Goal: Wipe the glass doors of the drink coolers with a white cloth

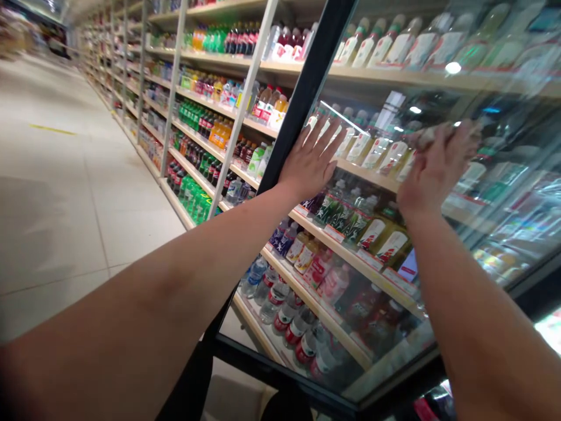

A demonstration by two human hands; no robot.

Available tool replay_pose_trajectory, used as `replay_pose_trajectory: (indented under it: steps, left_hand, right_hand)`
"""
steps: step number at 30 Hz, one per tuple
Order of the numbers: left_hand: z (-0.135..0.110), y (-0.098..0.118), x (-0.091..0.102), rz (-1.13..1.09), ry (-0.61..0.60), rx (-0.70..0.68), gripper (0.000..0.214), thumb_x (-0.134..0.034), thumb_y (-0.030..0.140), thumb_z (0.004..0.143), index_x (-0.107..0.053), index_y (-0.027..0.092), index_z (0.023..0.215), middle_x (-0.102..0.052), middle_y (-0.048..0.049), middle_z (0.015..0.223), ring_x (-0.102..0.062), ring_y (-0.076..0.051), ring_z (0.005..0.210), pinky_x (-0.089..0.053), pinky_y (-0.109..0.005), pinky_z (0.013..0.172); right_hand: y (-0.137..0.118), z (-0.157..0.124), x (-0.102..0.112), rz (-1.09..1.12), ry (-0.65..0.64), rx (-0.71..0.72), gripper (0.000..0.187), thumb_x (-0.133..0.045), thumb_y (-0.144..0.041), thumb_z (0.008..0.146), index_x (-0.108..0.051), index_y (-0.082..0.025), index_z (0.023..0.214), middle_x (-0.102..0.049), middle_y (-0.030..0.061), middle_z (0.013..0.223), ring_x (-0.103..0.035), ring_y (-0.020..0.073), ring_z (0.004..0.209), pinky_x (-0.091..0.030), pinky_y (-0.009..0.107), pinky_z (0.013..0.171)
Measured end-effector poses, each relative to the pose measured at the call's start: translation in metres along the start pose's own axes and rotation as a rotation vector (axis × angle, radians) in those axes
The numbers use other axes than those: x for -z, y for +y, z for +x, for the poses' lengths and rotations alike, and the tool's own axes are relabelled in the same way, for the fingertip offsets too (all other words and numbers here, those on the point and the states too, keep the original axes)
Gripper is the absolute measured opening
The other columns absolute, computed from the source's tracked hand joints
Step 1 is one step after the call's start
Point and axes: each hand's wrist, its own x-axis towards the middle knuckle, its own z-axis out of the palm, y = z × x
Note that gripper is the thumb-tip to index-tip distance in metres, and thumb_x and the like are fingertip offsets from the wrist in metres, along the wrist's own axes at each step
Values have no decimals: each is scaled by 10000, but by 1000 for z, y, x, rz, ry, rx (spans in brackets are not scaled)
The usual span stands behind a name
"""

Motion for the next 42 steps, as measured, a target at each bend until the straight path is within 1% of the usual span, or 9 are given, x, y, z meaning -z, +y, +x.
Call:
replay_pose_trajectory:
  steps: [3,5,12,20,25,27,31,35,42]
  left_hand:
    - [0,-1,-2,-2,27,-12,633,-317,300,1027,-169,143,1622,-117,-49,1699,-32,-267,1571,-84,-471,1298]
    - [-1,-1,-4,-6,52,-13,617,-313,294,1034,-191,134,1617,-132,-62,1697,-50,-275,1570,-89,-465,1298]
    - [0,-2,-7,-60,98,-18,584,-337,288,1046,-239,150,1605,-157,-72,1691,-78,-278,1568,-117,-492,1291]
    - [-6,-10,-10,-93,143,-92,567,-369,221,1023,-299,141,1580,-253,-84,1665,-121,-281,1561,-148,-507,1279]
    - [-25,-15,-10,-123,82,-651,567,-470,252,981,-390,237,1542,-361,-38,1623,-197,-227,1549,-155,-471,1276]
    - [-29,-15,-11,-138,56,-764,558,-486,305,992,-399,239,1539,-379,-40,1613,-236,-212,1538,-162,-442,1273]
    - [-29,-13,-13,-117,26,-779,553,-475,446,1026,-399,246,1536,-385,-33,1608,-297,-215,1516,-150,-451,1270]
    - [-30,-11,-11,-54,18,-748,485,-452,354,1048,-390,324,1528,-361,18,1619,-310,-173,1510,-186,-437,1260]
    - [-38,-9,-9,-44,123,-851,581,-520,131,970,-435,330,1509,-391,-15,1605,-324,-186,1505,-272,-421,1231]
  right_hand:
    - [0,43,-4,11,98,-189,597,-200,-260,1009,-419,23,1488,-389,260,1541,-318,393,1480,-160,676,1143]
    - [-20,42,-11,-8,107,-211,606,-181,-253,1011,-381,41,1501,-378,258,1547,-277,390,1500,-149,671,1163]
    - [-105,-49,-29,19,11,77,550,-295,-254,1034,-320,-146,1573,-346,131,1612,-168,269,1558,-227,580,1249]
    - [-127,-101,-22,53,-27,187,519,-315,-206,1031,-387,-155,1542,-384,109,1600,-137,248,1567,-241,532,1265]
    - [-117,-106,-25,173,-87,277,502,-387,-212,997,-469,-100,1480,-414,169,1570,-234,260,1543,-285,533,1254]
    - [-110,-109,-23,243,-122,359,454,-428,-210,973,-574,-91,1385,-526,180,1479,-349,272,1491,-316,536,1240]
    - [-93,-119,-4,328,-219,508,328,-497,-196,961,-702,-164,1216,-684,119,1292,-519,255,1364,-368,495,1214]
    - [-54,-135,24,251,-181,568,414,-533,-195,979,-588,-218,1389,-600,94,1426,-366,245,1490,-339,474,1221]
    - [12,-166,36,-193,-184,214,682,-413,-487,1027,-239,-171,1605,-352,172,1604,-256,287,1535,-235,521,1243]
